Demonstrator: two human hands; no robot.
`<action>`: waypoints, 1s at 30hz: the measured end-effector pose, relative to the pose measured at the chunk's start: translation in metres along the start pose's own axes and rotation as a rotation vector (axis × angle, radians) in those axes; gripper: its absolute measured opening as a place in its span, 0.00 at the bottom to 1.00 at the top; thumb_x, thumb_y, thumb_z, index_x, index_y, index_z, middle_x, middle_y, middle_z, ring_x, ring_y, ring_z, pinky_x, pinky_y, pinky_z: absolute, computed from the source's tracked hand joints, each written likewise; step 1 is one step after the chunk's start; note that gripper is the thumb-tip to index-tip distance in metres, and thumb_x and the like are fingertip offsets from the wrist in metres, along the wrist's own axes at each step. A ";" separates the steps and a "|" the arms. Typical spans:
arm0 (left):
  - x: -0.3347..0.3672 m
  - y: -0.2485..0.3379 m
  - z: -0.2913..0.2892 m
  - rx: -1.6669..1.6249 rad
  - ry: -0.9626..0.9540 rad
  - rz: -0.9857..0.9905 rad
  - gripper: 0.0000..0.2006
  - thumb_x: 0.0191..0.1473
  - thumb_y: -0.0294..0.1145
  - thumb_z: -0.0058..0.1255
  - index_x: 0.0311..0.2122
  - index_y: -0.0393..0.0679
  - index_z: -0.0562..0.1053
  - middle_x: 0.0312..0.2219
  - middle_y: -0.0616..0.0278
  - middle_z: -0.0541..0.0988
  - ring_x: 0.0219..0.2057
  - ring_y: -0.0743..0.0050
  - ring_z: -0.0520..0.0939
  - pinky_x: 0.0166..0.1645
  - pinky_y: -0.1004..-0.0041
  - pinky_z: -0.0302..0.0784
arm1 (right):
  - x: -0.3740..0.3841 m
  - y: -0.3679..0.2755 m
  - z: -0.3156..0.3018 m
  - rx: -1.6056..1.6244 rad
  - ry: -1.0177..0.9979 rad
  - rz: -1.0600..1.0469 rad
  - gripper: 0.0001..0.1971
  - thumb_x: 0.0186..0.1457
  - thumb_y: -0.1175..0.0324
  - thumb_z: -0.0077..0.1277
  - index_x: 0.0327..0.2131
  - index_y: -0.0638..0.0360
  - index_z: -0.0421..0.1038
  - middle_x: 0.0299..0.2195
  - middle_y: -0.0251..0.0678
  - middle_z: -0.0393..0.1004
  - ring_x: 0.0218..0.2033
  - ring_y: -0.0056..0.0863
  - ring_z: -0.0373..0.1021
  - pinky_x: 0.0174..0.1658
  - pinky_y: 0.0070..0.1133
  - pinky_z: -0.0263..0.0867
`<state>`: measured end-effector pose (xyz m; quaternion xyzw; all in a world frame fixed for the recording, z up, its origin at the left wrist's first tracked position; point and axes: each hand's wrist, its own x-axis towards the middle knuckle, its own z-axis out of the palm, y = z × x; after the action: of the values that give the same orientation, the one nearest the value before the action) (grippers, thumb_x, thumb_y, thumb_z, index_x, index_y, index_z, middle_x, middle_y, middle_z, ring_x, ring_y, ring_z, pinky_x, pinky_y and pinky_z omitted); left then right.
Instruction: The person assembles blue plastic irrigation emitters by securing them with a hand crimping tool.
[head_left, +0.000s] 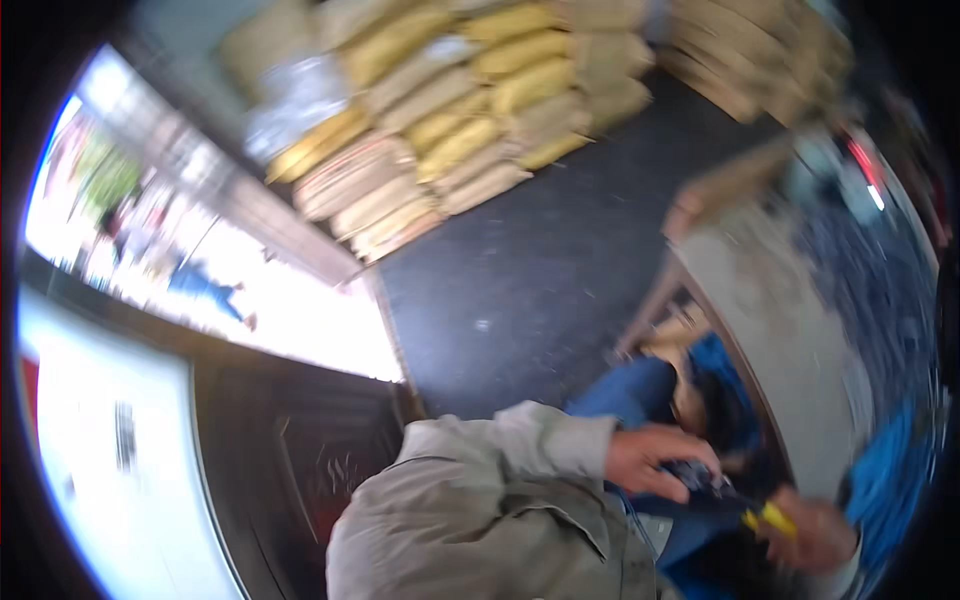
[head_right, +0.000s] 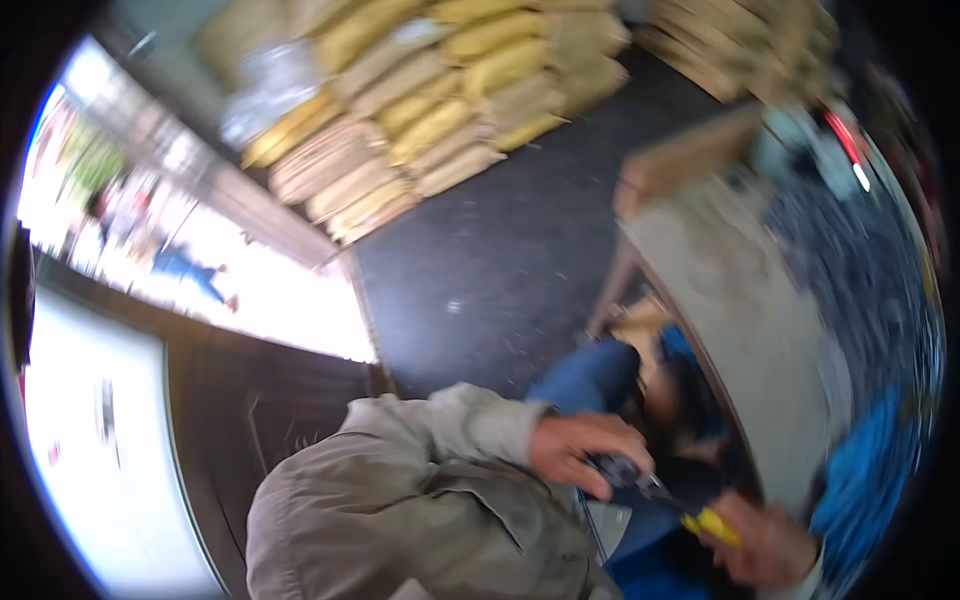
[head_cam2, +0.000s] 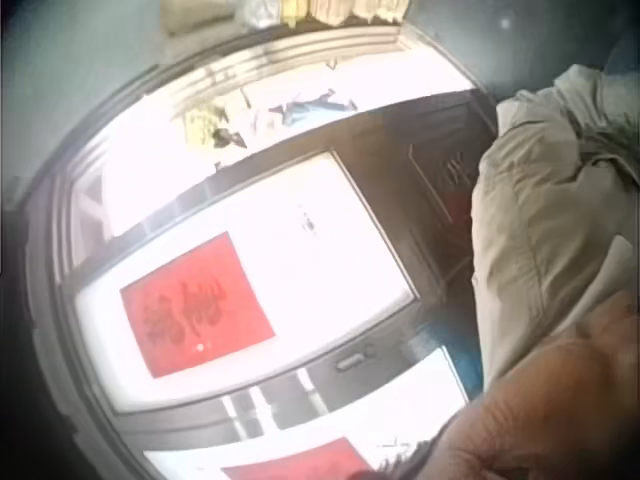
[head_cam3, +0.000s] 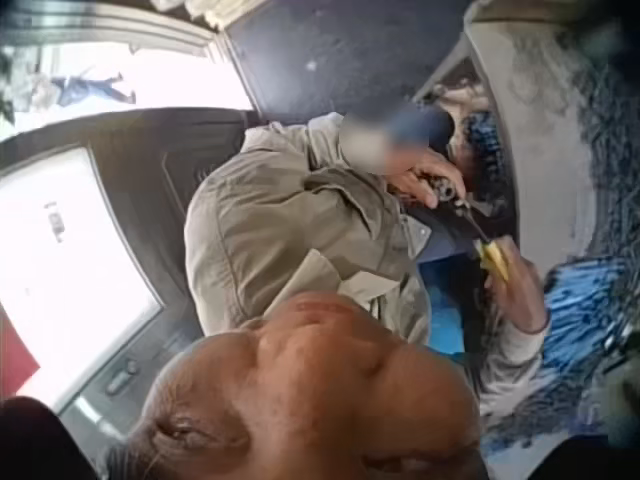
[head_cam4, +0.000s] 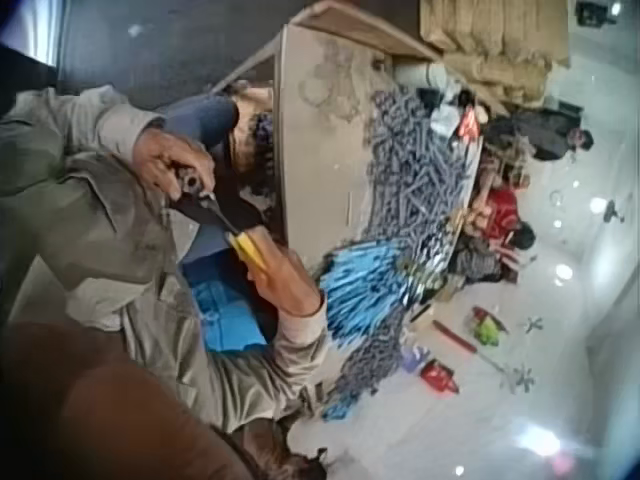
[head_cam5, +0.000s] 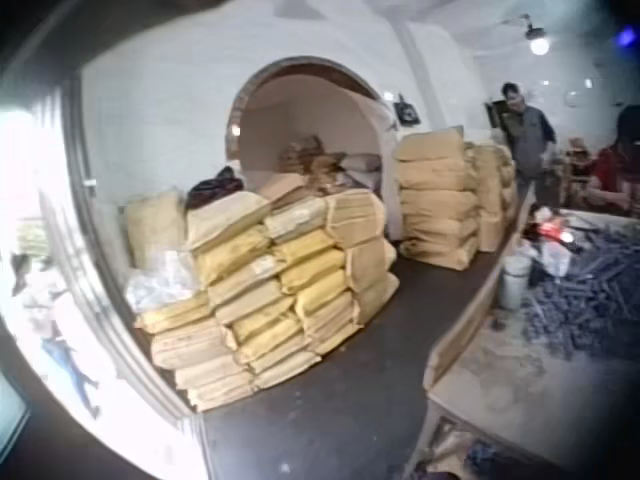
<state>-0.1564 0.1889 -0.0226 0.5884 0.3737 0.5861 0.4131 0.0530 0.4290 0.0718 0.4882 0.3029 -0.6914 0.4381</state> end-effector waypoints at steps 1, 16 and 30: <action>0.007 -0.002 0.005 -0.010 -0.021 -0.022 0.21 0.53 0.46 0.49 0.45 0.40 0.67 0.37 0.55 0.73 0.38 0.54 0.73 0.41 0.64 0.66 | -0.023 -0.012 0.027 -0.635 0.119 -0.226 0.21 0.56 0.49 0.42 0.43 0.57 0.64 0.32 0.35 0.71 0.29 0.24 0.70 0.28 0.20 0.66; -0.033 0.027 0.004 0.267 0.568 0.085 0.19 0.57 0.44 0.42 0.48 0.42 0.63 0.36 0.61 0.71 0.37 0.67 0.73 0.43 0.68 0.66 | 0.014 -0.023 0.104 -1.646 0.486 -1.548 0.16 0.54 0.76 0.43 0.47 0.66 0.61 0.25 0.51 0.69 0.22 0.48 0.67 0.24 0.34 0.64; -0.098 0.085 -0.073 -0.193 1.468 0.328 0.24 0.59 0.53 0.31 0.52 0.45 0.58 0.27 0.63 0.73 0.32 0.67 0.77 0.39 0.69 0.74 | 0.147 -0.088 -0.165 -2.014 1.850 -0.917 0.27 0.58 0.53 0.40 0.59 0.43 0.49 0.55 0.41 0.57 0.54 0.41 0.58 0.55 0.40 0.51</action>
<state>-0.2367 0.0701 0.0167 0.0566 0.4075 0.9113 0.0155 0.0206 0.5614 -0.1229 0.1034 0.9501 0.2937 -0.0166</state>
